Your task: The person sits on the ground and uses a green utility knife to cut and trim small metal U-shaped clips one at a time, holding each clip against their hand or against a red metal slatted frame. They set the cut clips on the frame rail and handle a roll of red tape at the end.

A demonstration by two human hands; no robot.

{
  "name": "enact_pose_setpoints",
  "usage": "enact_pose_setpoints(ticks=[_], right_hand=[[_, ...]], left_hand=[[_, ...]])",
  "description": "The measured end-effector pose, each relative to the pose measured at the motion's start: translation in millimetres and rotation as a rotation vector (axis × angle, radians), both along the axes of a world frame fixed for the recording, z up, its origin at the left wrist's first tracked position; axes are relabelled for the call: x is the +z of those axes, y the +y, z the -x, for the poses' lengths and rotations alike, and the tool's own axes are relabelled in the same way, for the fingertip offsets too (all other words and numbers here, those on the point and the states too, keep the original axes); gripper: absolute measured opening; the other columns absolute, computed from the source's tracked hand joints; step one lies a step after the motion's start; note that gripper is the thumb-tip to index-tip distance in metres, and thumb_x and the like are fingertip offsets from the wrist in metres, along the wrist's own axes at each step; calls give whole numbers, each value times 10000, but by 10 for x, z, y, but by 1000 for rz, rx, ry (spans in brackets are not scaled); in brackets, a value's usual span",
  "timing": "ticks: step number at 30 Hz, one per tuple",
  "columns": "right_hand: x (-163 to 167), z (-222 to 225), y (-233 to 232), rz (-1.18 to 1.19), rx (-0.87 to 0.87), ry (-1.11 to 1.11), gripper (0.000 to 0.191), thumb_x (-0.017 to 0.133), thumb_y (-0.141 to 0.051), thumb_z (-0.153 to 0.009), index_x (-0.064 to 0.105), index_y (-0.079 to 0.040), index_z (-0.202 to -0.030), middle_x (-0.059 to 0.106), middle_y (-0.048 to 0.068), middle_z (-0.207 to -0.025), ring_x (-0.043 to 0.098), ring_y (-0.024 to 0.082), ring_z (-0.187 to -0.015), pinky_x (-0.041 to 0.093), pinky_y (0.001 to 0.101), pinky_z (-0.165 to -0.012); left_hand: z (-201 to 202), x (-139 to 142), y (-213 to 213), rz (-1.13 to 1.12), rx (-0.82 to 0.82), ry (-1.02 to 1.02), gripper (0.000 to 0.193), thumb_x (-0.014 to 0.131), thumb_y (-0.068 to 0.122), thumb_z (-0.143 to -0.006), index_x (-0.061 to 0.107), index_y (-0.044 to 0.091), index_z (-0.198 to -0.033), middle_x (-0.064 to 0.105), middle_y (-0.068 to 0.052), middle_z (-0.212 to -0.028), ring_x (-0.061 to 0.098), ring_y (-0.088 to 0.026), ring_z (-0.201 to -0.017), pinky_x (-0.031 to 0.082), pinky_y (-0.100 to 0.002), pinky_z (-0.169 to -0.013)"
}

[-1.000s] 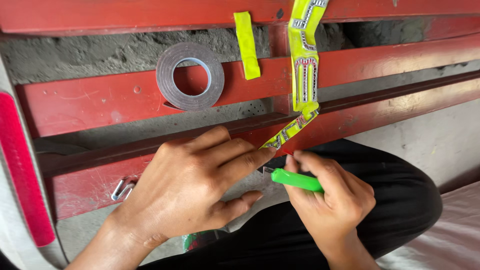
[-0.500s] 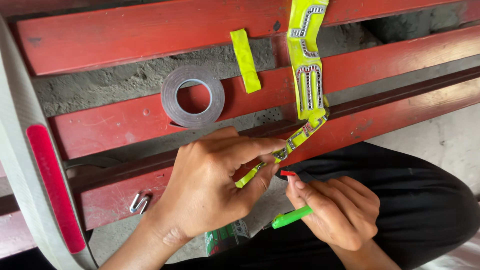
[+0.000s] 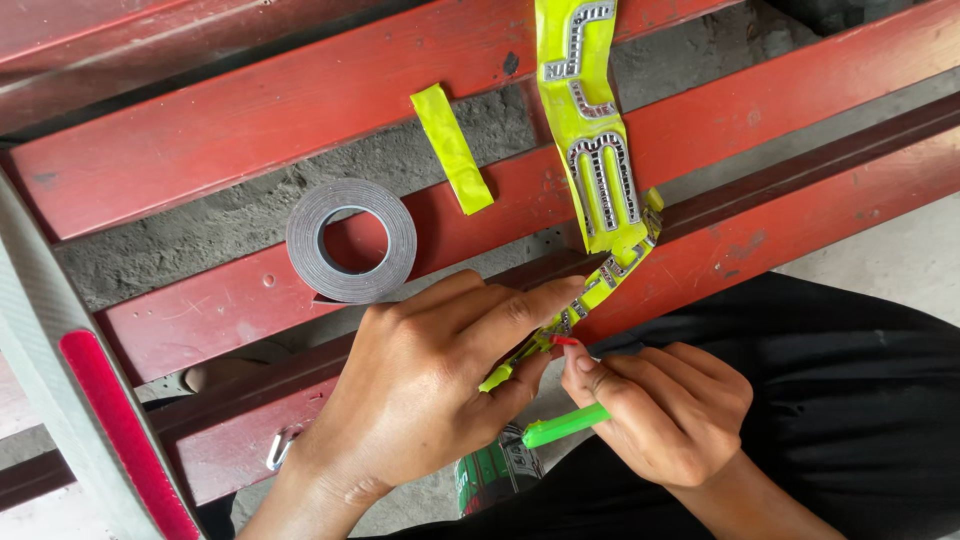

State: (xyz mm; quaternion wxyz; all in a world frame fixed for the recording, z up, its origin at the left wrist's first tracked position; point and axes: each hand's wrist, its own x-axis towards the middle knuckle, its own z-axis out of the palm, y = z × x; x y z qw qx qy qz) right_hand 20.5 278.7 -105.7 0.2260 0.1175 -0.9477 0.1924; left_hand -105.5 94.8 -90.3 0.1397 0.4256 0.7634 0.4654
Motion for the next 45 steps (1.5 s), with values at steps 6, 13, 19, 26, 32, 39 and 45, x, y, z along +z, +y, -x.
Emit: enact_pose_setpoints(ticks=[6,13,19,26,32,39,45], right_hand=[[-44,88,63,23,-10,-67,121,809,-21,-857,692,14,-858,671,77,-706,630,188,-546,452,294,-499],[-175,75,63,41,-80,-113,133,805,-45,-887,690,19,-862,691,69,-714,654,177,-563,454,282,-502],[-259,30,68,41,-79,-147,126,815,-75,-890,706,-16,-867,696,57,-720,653,160,-565,447,273,-505],[-337,21,114,17,-63,-256,158,806,-99,-829,763,-18,-959,683,34,-692,641,153,-554,448,295,-494],[-365,38,98,41,-83,-262,171,812,-95,-829,760,-13,-970,692,39,-711,658,156,-575,469,292,-517],[-367,89,105,56,-107,-226,152,830,-41,-839,684,-3,-830,690,74,-687,666,182,-566,484,293,-518],[-393,110,131,65,-147,-183,116,807,13,-839,695,44,-831,669,90,-659,666,204,-570,507,304,-534]], left_hand=[[85,-145,99,50,-32,-24,617,835,118,-750,655,115,-1340,670,-24,-835,672,-215,-777,551,-359,-638],[60,-291,141,74,-52,-56,686,845,130,-695,649,124,-1353,671,-10,-842,672,-201,-797,547,-346,-637],[78,-385,138,52,-44,-38,649,842,137,-750,644,103,-1367,657,-6,-825,662,-197,-776,537,-348,-613],[55,-537,173,39,-29,-4,544,839,160,-837,667,96,-1350,602,1,-753,630,-183,-714,513,-349,-573],[44,-604,161,12,-37,-31,548,847,162,-838,668,96,-1351,627,-7,-792,636,-185,-732,522,-351,-607],[68,-646,141,36,-46,-37,641,845,128,-762,651,95,-1372,625,-11,-773,637,-194,-726,527,-363,-601],[49,-674,155,32,-37,-41,639,845,126,-746,661,124,-1358,631,1,-777,644,-192,-737,534,-353,-600]])
